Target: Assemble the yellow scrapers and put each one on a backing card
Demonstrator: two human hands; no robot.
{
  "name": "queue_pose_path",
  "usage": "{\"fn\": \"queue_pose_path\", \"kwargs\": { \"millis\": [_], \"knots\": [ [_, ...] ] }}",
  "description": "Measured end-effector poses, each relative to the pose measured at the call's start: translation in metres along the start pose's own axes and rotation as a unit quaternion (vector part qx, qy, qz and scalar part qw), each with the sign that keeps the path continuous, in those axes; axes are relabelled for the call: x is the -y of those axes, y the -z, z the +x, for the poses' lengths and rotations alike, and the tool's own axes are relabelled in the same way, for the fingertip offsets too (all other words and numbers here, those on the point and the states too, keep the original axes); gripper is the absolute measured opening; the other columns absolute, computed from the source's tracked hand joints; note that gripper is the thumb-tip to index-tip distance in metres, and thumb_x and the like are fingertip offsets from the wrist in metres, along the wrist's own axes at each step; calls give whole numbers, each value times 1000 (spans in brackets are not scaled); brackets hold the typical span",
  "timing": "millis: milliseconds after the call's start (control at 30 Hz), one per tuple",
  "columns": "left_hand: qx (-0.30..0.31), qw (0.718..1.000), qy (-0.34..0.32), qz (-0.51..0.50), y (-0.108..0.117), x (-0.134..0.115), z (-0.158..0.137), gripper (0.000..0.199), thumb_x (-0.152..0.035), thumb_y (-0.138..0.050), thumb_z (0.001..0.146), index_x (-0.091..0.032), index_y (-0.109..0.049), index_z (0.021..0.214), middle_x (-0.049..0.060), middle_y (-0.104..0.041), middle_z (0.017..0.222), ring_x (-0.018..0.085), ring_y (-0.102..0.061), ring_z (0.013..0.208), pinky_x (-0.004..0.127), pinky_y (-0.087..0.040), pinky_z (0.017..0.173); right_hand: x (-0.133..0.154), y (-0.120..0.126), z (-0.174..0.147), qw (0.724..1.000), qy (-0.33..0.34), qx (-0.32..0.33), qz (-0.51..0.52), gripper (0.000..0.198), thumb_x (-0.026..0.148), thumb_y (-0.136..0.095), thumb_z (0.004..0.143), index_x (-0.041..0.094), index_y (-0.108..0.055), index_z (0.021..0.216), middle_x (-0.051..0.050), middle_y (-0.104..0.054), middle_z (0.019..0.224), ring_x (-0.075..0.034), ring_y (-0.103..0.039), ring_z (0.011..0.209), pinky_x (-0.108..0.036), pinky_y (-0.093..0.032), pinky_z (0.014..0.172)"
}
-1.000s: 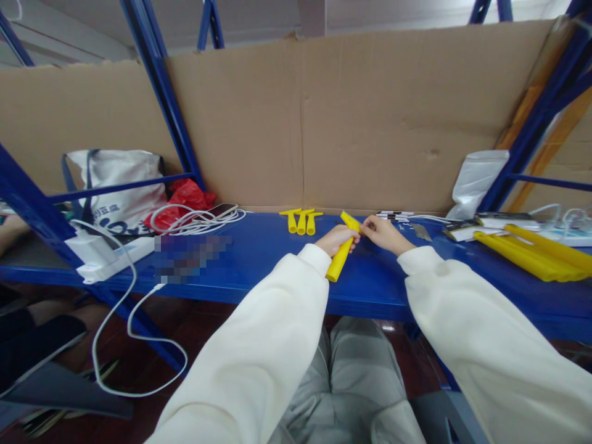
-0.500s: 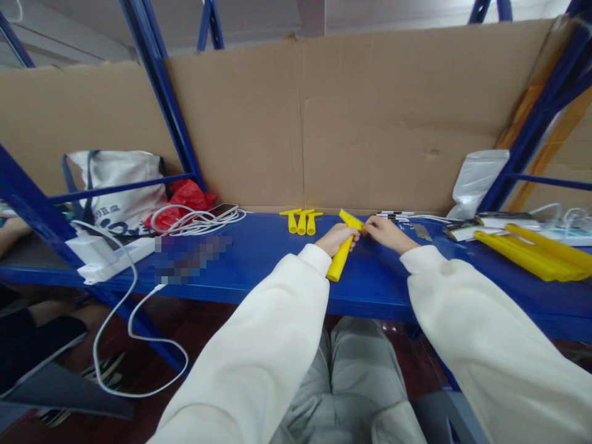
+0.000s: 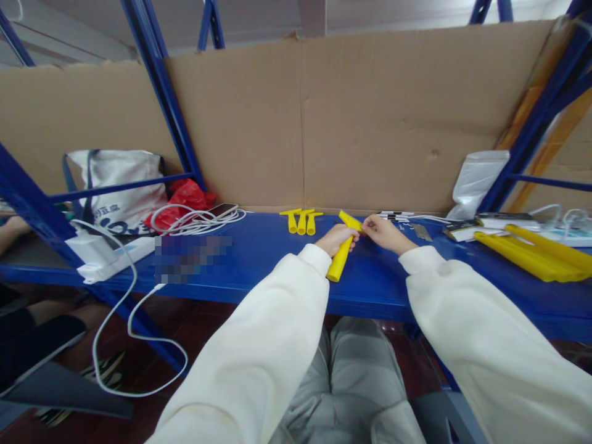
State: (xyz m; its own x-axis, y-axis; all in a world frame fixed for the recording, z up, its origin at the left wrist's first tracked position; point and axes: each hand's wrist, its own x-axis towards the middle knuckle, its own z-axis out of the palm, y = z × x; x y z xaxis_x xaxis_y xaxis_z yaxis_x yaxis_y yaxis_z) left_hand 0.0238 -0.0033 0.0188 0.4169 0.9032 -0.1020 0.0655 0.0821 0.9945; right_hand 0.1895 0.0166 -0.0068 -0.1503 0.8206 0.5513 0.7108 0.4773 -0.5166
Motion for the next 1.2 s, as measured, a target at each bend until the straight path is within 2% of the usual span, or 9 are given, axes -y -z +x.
{"fn": "queue_pose_path", "kwargs": {
  "millis": [267,567,733,967,1200],
  "knots": [
    [-4,1000,2,10,0,0,0,29,0,-47,80,-17,-47,56,-4,-45,45,8,-40,39,22,-33,44,0,1,0,999,1,11,32,7,23,-57,78,21,-54,72,-1,-62,62,-15,-59,58,-26,-49,56],
    [-10,1000,5,17,-1,-1,-1,31,1,-47,79,-17,-46,53,-3,-45,43,8,-40,38,22,-33,42,6,5,-2,1000,-4,22,13,4,19,-57,75,20,-56,71,-2,-62,61,-17,-60,59,-30,-52,61],
    [-9,1000,6,19,-1,-1,-2,31,1,-47,79,-17,-47,54,-4,-45,43,7,-40,38,21,-33,42,4,5,-2,1000,7,19,15,5,23,-56,75,21,-56,70,-2,-62,59,-16,-59,58,-27,-49,56],
    [3,1000,2,18,-1,0,-3,33,1,-46,82,-17,-46,54,-5,-45,42,7,-40,36,21,-32,40,7,5,-2,1000,-25,5,-1,6,20,-57,71,21,-54,67,0,-60,57,-15,-57,55,-28,-48,55],
    [-16,1000,8,23,0,-1,-2,31,1,-47,79,-17,-46,54,-4,-45,43,7,-40,38,20,-33,40,10,6,-4,999,-29,18,12,4,17,-56,71,21,-56,69,-1,-62,60,-16,-58,56,-28,-49,58]
  ]
}}
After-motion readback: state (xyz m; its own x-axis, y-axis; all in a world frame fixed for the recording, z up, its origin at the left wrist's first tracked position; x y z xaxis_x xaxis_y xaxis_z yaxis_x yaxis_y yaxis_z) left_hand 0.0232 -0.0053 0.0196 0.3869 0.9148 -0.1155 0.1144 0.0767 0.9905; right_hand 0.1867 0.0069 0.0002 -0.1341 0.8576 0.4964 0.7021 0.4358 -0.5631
